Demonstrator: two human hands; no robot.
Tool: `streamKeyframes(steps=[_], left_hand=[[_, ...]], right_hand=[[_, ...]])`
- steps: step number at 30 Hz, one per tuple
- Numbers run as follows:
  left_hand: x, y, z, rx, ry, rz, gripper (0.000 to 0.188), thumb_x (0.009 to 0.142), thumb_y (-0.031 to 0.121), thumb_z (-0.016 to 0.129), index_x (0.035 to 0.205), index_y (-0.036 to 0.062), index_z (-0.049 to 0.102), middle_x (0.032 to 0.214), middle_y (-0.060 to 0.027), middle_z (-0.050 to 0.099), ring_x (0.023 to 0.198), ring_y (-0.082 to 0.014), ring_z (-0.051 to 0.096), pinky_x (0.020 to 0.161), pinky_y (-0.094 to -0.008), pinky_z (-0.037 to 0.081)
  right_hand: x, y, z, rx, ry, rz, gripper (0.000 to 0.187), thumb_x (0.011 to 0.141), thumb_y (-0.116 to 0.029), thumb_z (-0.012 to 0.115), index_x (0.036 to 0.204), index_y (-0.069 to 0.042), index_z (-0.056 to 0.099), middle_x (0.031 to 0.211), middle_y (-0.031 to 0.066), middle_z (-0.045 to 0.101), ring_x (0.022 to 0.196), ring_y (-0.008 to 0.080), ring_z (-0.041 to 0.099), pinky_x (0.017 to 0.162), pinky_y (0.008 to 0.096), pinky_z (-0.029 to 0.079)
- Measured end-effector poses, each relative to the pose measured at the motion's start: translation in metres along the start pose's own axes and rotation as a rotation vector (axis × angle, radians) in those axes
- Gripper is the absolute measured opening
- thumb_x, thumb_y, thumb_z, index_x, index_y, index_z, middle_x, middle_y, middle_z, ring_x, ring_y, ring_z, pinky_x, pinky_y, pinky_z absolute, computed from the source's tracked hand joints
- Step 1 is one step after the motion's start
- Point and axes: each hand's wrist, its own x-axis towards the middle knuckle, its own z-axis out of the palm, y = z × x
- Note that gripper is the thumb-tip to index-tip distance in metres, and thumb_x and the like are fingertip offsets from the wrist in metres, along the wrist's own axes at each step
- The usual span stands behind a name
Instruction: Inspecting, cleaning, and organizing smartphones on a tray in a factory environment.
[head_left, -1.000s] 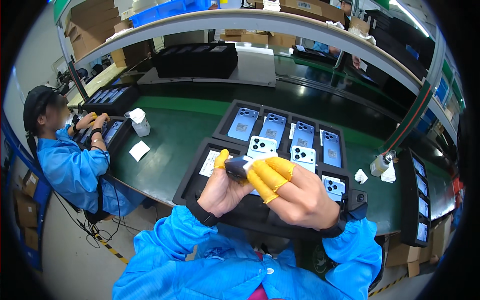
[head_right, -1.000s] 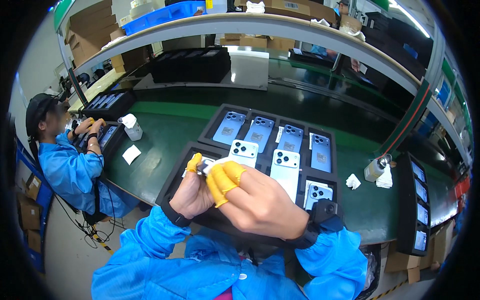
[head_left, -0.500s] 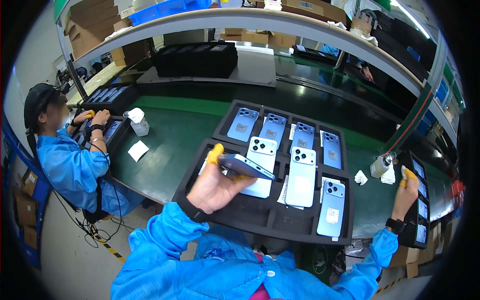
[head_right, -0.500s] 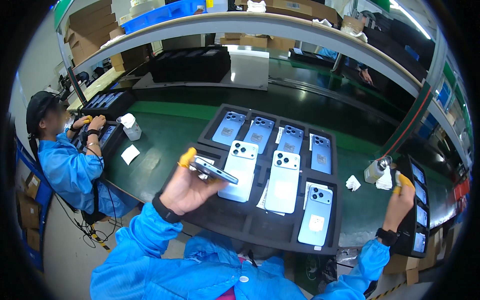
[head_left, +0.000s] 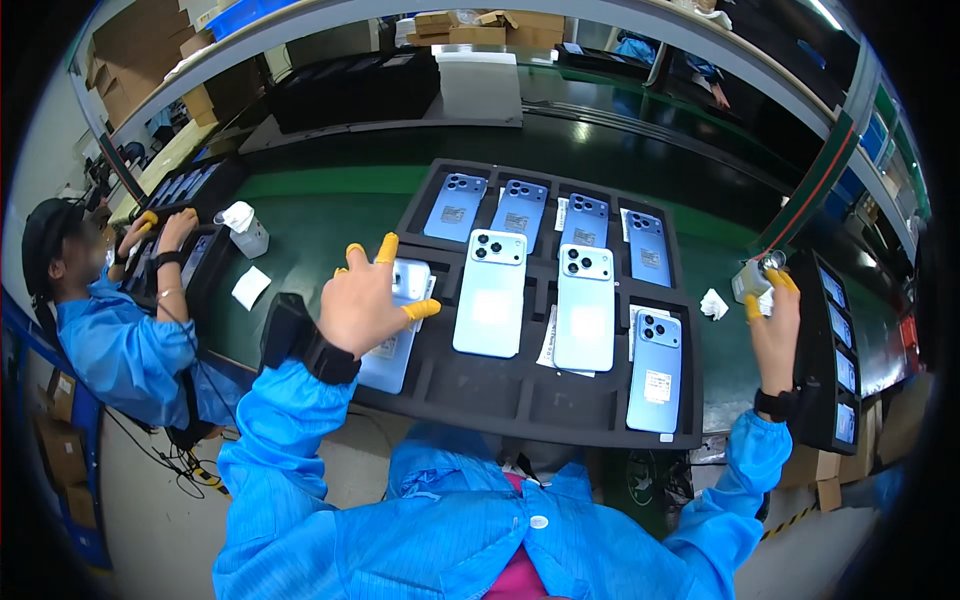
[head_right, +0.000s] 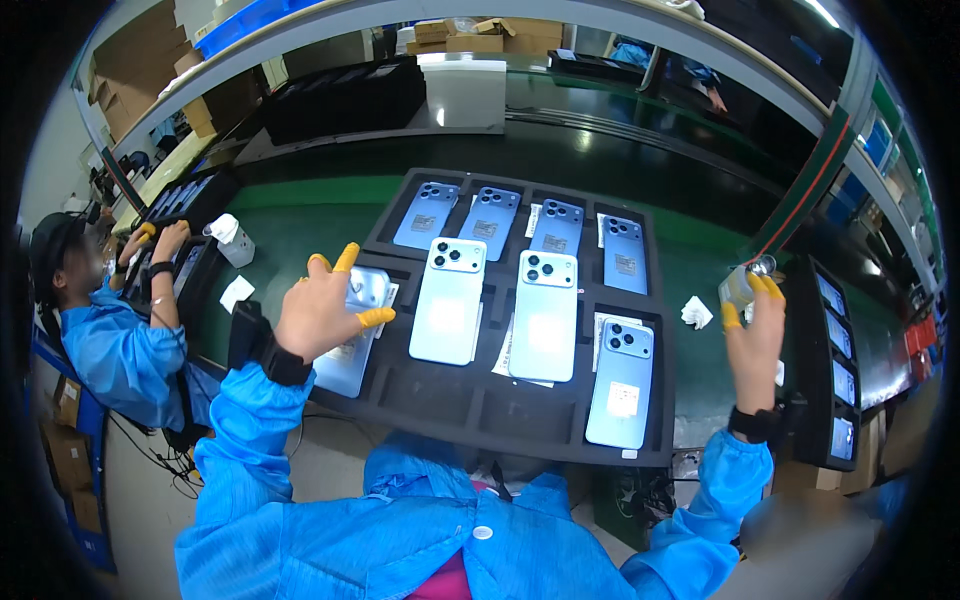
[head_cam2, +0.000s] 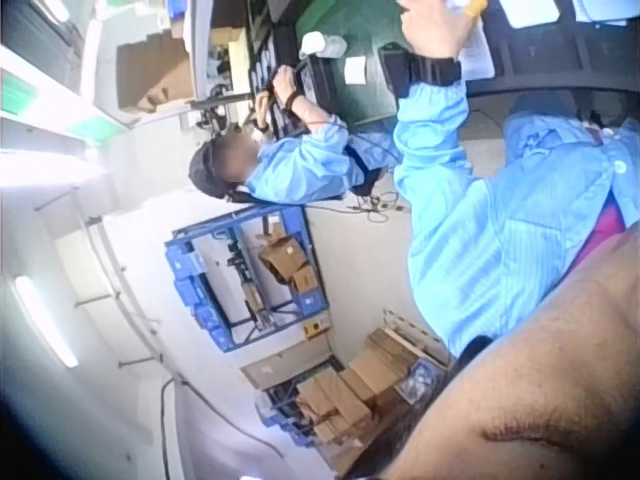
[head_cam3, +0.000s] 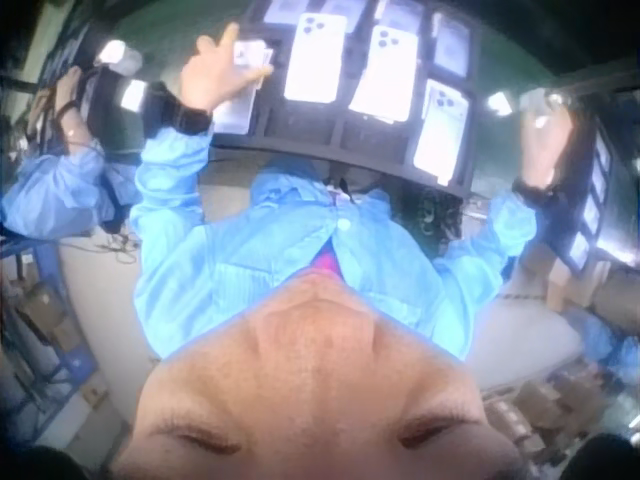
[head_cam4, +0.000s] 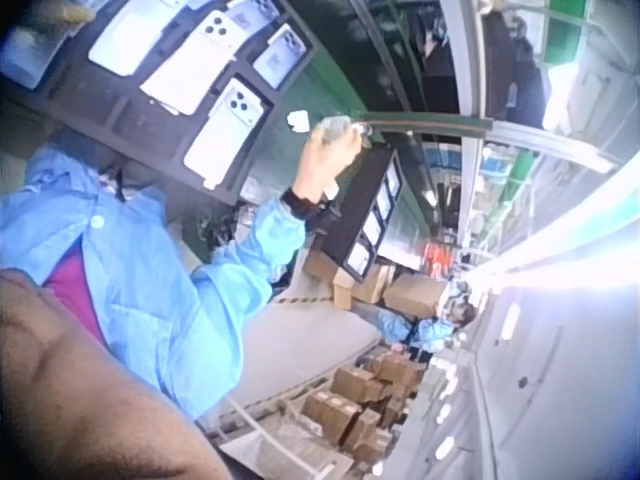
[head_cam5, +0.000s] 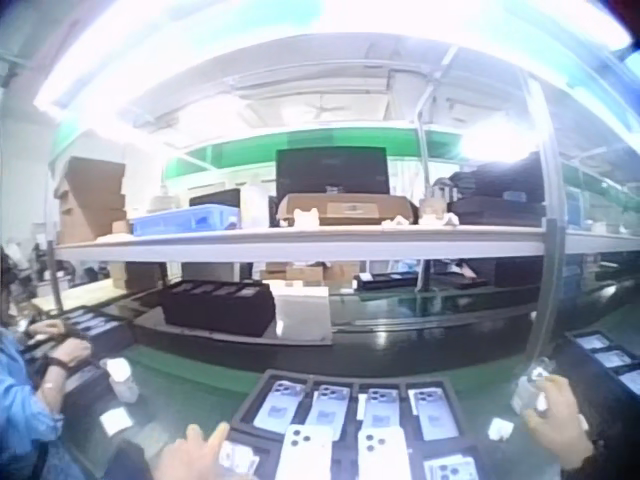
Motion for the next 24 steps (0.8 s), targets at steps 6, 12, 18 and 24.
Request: streamKeyframes(steps=[6, 12, 18, 24], left_hand=[[0.030, 0.035, -0.003, -0.045, 0.346, 0.097, 0.053, 0.080, 0.038, 0.067, 0.111, -0.0051, 0.058, 0.092, -0.0216, 0.059, 0.081, -0.0366, 0.063, 0.065, -0.0417, 0.053], [0.085, 0.103, 0.042, 0.006, 0.331, 0.138, 0.069, 0.076, 0.059, 0.060, 0.097, -0.0071, 0.062, 0.082, -0.0194, 0.066, 0.079, -0.0331, 0.065, 0.072, -0.0414, 0.050], [0.069, 0.108, 0.012, -0.210, 0.240, 0.225, 0.065, 0.064, 0.042, 0.077, 0.100, -0.0095, 0.058, 0.085, -0.0240, 0.064, 0.085, -0.0360, 0.063, 0.073, -0.0405, 0.052], [-0.004, 0.073, -0.031, -0.801, 0.336, 0.793, 0.088, 0.061, 0.009, 0.081, 0.136, -0.0006, 0.036, 0.122, -0.0206, 0.052, 0.112, -0.0360, 0.051, 0.096, -0.0387, 0.043]], right_hand=[[0.030, -0.146, 0.061, 0.099, -0.204, -0.287, 0.057, 0.083, -0.026, 0.065, 0.127, 0.004, 0.045, 0.127, 0.0274, 0.045, 0.116, 0.0431, 0.046, 0.096, 0.0460, 0.040], [0.038, -0.226, 0.102, -0.148, -0.634, 0.017, 0.062, 0.078, -0.035, 0.067, 0.125, 0.001, 0.048, 0.123, 0.0286, 0.045, 0.103, 0.0453, 0.056, 0.081, 0.0483, 0.051], [0.035, -0.205, 0.038, 0.377, -0.255, -0.125, 0.078, 0.071, -0.021, 0.073, 0.132, 0.009, 0.035, 0.121, 0.0322, 0.042, 0.107, 0.0466, 0.051, 0.090, 0.0428, 0.046], [-0.002, -0.185, -0.001, 1.091, -0.373, -0.292, 0.101, 0.059, 0.000, 0.079, 0.143, 0.000, 0.022, 0.142, 0.0181, 0.028, 0.125, 0.0320, 0.042, 0.104, 0.0423, 0.037]])
